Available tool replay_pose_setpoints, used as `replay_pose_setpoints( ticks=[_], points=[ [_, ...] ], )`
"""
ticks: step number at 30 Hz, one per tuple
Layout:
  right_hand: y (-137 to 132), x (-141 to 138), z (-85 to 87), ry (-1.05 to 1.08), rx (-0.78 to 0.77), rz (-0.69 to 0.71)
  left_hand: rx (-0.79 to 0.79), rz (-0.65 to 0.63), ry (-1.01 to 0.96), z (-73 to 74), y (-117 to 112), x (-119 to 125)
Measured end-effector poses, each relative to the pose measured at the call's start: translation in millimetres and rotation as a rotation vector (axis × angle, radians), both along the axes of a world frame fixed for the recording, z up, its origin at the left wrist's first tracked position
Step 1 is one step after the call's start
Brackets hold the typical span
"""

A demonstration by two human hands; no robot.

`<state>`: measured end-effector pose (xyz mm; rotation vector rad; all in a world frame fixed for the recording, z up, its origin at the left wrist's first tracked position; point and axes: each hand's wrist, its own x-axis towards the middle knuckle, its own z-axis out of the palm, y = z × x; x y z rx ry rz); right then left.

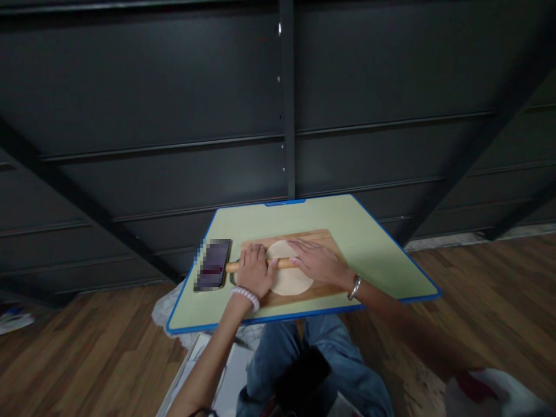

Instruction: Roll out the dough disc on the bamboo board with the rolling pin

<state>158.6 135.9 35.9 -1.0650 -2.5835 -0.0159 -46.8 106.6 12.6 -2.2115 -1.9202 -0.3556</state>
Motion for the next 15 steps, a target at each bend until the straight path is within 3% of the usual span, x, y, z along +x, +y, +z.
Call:
replay_pose_setpoints(
  ticks=[9,15],
  points=[
    [25.7,-5.6,-4.4,0.025,-0.043,-0.052,-0.128,-0.011,0.012,3.5,62.4,1.1],
    [39.1,-5.7,-9.0,0.023,-0.081,-0.129,-0.282,-0.146,0.013,10.0,103.5,3.8]
  ],
)
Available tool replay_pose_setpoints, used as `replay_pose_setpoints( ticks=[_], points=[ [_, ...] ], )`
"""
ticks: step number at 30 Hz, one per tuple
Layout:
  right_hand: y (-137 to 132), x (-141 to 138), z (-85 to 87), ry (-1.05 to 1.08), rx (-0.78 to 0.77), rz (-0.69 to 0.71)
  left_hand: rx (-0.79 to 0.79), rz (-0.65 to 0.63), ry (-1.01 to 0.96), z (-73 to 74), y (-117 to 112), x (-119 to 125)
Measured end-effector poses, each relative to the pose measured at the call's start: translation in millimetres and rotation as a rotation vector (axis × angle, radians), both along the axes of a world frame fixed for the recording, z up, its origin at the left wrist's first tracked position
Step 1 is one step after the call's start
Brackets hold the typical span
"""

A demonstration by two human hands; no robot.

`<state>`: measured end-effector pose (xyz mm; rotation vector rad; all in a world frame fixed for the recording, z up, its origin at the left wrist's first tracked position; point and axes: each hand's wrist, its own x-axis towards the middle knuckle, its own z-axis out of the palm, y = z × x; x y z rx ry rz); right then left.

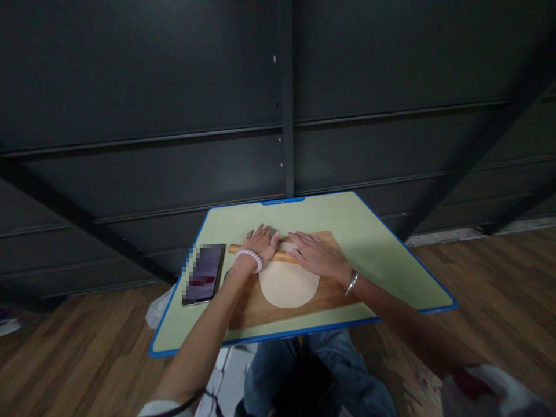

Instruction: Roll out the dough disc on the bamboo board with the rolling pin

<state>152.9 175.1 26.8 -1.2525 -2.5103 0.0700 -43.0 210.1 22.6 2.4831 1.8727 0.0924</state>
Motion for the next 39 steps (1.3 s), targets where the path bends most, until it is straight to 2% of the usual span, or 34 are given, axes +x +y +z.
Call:
replay_pose_setpoints(
  ticks=[3,8,13,17,21,24,27,29,33,39],
  points=[
    [3.2,-0.5,-0.7,0.017,0.006,-0.045,-0.058,-0.088,0.044,5.1,18.3,3.9],
    [10.0,-1.2,-1.8,0.027,0.009,-0.086,-0.032,-0.179,0.065,14.7,38.6,15.6],
    [17.5,-1.0,-1.4,0.012,-0.020,-0.122,0.023,-0.144,0.038,15.9,50.3,24.0],
    [15.3,-0.8,3.5,-0.010,-0.002,-0.150,0.028,-0.085,0.014,10.9,48.5,23.9],
    [7.6,-0.5,9.6,-0.055,0.001,-0.210,0.011,-0.038,0.004,10.3,32.2,18.7],
    [0.2,-0.9,11.3,-0.112,-0.019,-0.204,0.012,-0.019,0.009,11.9,14.9,13.6],
    [-9.4,-4.5,7.3,-0.098,0.008,-0.209,0.031,-0.008,0.034,10.7,-1.6,8.6],
    [-18.4,-9.5,2.0,-0.047,0.049,-0.271,0.037,0.004,0.056,7.6,-11.8,5.0],
    [-47.8,-23.3,-7.1,0.034,0.102,-0.386,0.085,0.000,0.063,0.2,-35.4,-4.8],
    [-111.8,-40.9,-11.1,0.069,0.099,-0.390,0.246,-0.088,-0.004,-9.6,-84.4,-23.4]
  ],
)
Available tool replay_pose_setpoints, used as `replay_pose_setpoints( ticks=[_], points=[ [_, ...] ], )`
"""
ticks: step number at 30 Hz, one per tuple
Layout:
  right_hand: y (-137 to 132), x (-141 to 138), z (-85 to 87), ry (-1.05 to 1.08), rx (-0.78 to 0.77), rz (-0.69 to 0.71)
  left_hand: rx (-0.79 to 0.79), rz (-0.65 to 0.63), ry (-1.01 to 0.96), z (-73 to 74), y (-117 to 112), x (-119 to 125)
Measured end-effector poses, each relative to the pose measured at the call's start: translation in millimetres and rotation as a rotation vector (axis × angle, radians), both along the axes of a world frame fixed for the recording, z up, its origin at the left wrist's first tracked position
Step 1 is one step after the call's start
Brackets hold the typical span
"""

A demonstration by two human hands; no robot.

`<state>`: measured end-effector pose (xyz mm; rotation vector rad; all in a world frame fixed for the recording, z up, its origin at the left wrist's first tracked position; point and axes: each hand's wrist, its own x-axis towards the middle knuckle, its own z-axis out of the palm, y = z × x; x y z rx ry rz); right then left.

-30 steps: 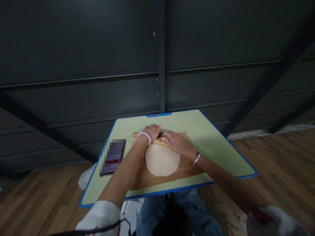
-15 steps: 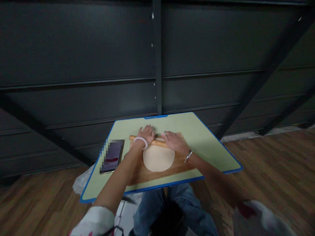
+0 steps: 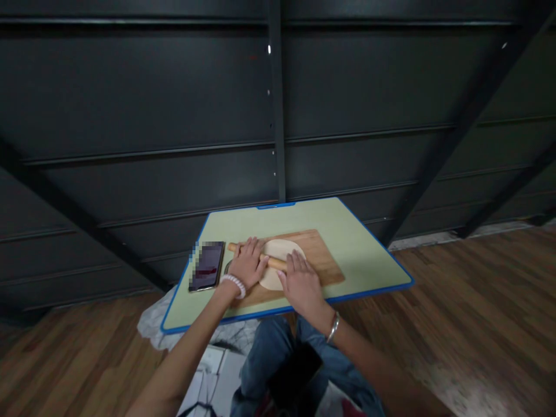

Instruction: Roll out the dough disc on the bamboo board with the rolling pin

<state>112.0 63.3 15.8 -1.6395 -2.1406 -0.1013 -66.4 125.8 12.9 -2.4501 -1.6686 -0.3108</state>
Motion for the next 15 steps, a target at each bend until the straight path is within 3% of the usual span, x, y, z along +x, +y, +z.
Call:
replay_pose_setpoints(
  ticks=[6,11,15],
  points=[
    [-39.1,-8.2,-4.0,0.022,-0.035,-0.006,0.006,-0.096,0.008,-0.8,-20.6,-4.9],
    [-36.7,-6.3,0.2,0.007,-0.042,-0.002,-0.044,-0.180,0.075,10.2,-6.0,0.5],
    [-25.0,5.0,2.5,-0.015,-0.017,-0.012,-0.002,-0.252,0.090,7.7,8.5,6.3]
  ],
)
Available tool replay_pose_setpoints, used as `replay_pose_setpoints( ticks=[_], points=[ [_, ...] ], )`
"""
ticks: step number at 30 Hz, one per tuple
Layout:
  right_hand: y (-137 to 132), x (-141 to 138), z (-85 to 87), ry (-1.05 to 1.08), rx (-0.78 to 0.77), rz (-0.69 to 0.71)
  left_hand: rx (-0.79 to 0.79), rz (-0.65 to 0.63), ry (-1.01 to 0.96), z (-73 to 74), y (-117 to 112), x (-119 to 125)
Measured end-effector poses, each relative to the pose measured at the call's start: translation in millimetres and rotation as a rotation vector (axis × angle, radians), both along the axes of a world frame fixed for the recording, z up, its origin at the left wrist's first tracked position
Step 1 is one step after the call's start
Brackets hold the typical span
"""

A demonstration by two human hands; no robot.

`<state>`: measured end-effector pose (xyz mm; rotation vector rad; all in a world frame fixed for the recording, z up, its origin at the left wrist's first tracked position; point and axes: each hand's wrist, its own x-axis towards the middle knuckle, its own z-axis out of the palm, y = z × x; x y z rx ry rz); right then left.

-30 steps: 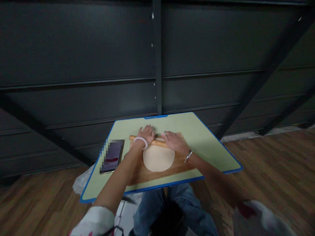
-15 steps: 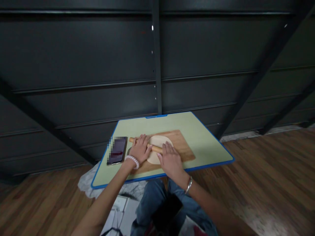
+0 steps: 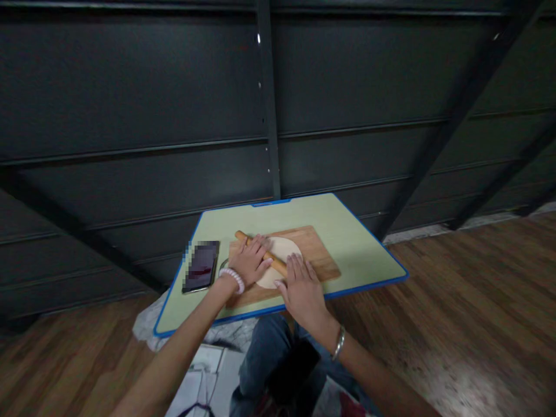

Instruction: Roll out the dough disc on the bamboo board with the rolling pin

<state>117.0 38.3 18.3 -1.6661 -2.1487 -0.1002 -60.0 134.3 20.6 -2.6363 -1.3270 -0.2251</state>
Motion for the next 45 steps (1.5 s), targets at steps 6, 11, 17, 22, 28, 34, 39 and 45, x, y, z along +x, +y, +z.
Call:
replay_pose_setpoints(
  ticks=[6,11,17,22,28,34,39,45],
  points=[
    [29.4,27.9,-3.2,-0.046,0.061,-0.033,-0.049,-0.030,-0.034,-2.8,22.9,17.6],
    [61.2,52.0,-6.0,-0.061,0.081,-0.036,-0.121,-0.018,-0.045,-4.1,43.0,31.5],
    [93.6,71.2,-1.8,-0.081,0.058,0.004,-0.154,0.037,-0.056,-4.6,58.9,45.1],
    [126.1,84.5,3.7,-0.118,0.054,0.005,-0.212,0.060,-0.064,1.3,73.2,56.2],
    [163.6,93.9,6.8,-0.151,-0.017,-0.006,-0.278,0.129,-0.054,2.2,89.7,62.3],
    [176.4,93.3,9.5,-0.141,-0.060,0.027,-0.368,0.214,-0.076,-0.2,105.6,65.5],
    [155.9,90.2,6.4,-0.155,-0.042,0.103,-0.352,0.235,-0.041,2.5,102.5,66.3],
    [115.0,77.0,-6.5,-0.056,0.020,0.086,-0.236,0.174,-0.015,3.9,79.3,60.9]
  ],
)
